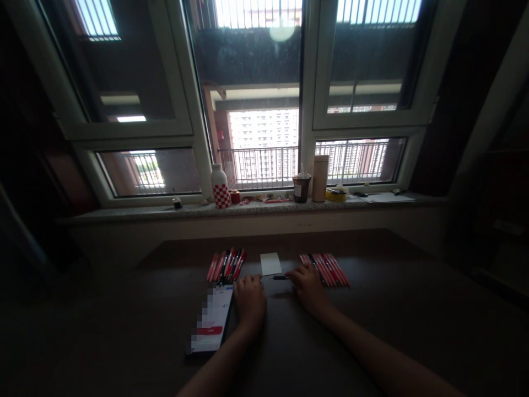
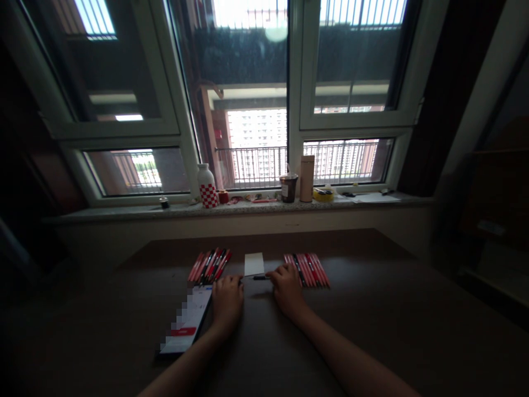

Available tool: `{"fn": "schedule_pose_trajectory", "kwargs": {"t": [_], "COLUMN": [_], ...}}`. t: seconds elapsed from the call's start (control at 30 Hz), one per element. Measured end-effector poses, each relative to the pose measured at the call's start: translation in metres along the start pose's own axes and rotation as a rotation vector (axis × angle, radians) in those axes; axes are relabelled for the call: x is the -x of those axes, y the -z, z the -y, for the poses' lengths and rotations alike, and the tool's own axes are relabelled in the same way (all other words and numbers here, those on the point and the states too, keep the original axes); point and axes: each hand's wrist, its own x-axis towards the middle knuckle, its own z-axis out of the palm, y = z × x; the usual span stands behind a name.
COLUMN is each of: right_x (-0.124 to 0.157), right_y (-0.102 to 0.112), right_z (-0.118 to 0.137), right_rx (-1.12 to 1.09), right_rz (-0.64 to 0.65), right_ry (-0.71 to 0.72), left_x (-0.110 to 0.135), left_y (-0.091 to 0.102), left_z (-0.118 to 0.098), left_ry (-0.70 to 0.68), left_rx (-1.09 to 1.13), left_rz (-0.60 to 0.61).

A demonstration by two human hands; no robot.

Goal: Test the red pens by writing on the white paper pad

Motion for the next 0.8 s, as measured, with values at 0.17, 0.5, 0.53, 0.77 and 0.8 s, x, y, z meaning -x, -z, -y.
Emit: {"fn": "schedule_pose_trajectory", "kwargs": {"t": [0.17,0.5,0.53,0.77,0.8], "right_x": [0.0001,0.0,0.0001,0.0007,0.0006], "right_y": [-0.0008,0.0009,0.0009,0.0005,0.0004], "right_z": [-0.0004,0.0013,0.0014,0.0011,0.0009], "right_rx": [0.009,0.04,0.043,0.022,0.019], "right_rz": [0.005,0.02,0.02,-0.004,-0.005], "right_ry": [-0.013,-0.019,-0.021,-0.019,-0.019], "left_x": [-0.0002,-0.0005,-0.0006,-0.0024,-0.0027], "left_y": [0.0041,0.0067,0.0068,0.0055,0.0055], "left_z": [-0.001,-0.0017,-0.0018,-0.0014,-0.0013], "left_ry": [-0.002,-0.019,-0.021,-0.036,-0.032], "left_rx": [0.016,0.085,0.092,0.184,0.19], "left_rz": [0.02,0.026,0.018,-0.008,-0.003]}}
